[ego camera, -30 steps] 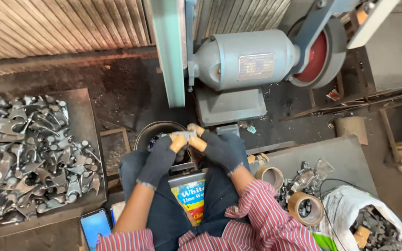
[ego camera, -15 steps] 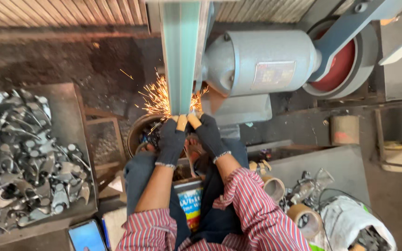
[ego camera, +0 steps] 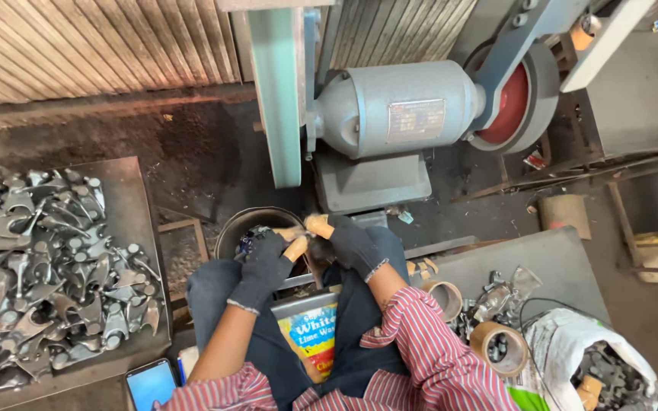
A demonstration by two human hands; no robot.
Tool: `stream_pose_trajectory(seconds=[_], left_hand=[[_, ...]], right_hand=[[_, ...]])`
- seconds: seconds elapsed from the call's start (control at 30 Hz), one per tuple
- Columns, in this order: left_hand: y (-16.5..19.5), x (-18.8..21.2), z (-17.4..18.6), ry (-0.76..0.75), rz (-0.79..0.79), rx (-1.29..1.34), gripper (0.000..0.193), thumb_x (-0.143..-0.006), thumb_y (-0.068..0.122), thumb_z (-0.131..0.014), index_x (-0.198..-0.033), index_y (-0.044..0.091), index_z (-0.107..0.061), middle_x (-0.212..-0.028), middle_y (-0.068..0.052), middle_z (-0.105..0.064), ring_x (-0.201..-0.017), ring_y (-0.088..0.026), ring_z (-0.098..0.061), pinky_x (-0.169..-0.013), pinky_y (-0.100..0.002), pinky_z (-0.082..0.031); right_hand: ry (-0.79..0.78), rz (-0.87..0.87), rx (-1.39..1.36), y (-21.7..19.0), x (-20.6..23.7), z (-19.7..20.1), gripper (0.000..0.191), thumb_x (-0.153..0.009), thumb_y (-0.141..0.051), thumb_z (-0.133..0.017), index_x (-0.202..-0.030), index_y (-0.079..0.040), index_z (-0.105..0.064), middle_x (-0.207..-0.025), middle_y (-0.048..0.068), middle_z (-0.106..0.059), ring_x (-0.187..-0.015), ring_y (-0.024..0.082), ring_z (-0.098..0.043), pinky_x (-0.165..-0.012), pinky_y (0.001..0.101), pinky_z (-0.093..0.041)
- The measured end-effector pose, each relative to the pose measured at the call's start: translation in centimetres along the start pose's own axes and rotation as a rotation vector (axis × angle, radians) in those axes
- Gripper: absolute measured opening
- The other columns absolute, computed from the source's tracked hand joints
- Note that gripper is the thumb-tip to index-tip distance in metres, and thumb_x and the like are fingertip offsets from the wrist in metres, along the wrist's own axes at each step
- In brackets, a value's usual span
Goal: The person sits on the floor in front of a belt grinder, picks metal workpieces from a large pile, and holds each against the running abrasive belt to grind its edges, producing sparks. Ground pieces are placed into a container between the legs, and the person repeats the cycle with new pieces.
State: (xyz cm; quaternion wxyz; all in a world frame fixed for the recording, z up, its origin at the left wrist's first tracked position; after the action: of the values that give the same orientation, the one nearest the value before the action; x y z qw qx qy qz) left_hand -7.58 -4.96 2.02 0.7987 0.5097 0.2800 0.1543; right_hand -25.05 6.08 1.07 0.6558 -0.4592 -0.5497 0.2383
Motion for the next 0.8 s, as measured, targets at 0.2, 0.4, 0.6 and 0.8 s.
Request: stream_pose_trajectory(seconds=[0.2,0.4,0.6,0.8], left_hand=[[-1.5,-1.5,-0.3,-0.029,0.607,0.408,0.035,-0.103,0.031,-0.059,-0.109,-0.001,-0.073,-0.081,-0.004,-0.068,-0.073,-0.014,-0.06,-0.067,-0.032,-0.05],[-4.4,-4.8,-0.9,0.167,0.58,0.171,0.031,-0.1,0.027,-0.059,-0.113,0.002,-0.071,-0.09,-0.013,-0.071,-0.081,-0.027,-0.066,-0.071,-0.037,-0.053],[-6.0,-5.0,-2.7,0.324,0.418,-0.181,0.023,-0.098,0.024,-0.064,-0.105,0.003,-0.069,-0.098,-0.022,-0.071,-0.091,-0.043,-0.067,-0.077,-0.048,-0.052],[-6.8,-5.5,-4.5,0.313,0.532,-0.199,0.024,-0.092,0.023,-0.065,-0.104,0.002,-0.069,-0.097,-0.023,-0.071,-0.09,-0.042,-0.068,-0.073,-0.049,-0.052]], right_hand=[[0.004,0.27,-0.14,0.1,-0.9,0.0,0.03,-0.092,-0.021,-0.072,-0.116,-0.002,-0.07,-0.104,0.001,-0.073,-0.093,0.008,-0.064,-0.082,0.026,-0.053],[0.266,0.226,0.056,-1.8,-5.1,-1.3,0.03,-0.096,-0.022,-0.07,-0.111,0.004,-0.073,-0.097,0.006,-0.076,-0.088,0.012,-0.066,-0.078,0.0288,-0.053],[0.181,0.277,-0.053,-1.8,-6.5,-1.6,0.028,-0.1,-0.02,-0.066,-0.112,0.005,-0.07,-0.102,0.003,-0.074,-0.092,0.009,-0.064,-0.082,0.0266,-0.053],[0.184,0.281,-0.177,-0.9,-6.3,-0.7,0.021,-0.105,-0.015,-0.063,-0.108,0.004,-0.07,-0.097,0.003,-0.072,-0.087,0.008,-0.063,-0.077,0.0261,-0.053]])
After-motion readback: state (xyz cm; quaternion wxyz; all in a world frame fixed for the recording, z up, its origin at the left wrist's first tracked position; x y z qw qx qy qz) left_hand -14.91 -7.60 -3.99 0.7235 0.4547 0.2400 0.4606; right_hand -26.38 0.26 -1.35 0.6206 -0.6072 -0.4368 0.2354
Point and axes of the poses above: each hand's wrist, its own x-axis away from the middle knuckle, its own z-axis out of the back of the hand, y = z × x, the point moved 1 cm from there along -x, towards the middle knuckle
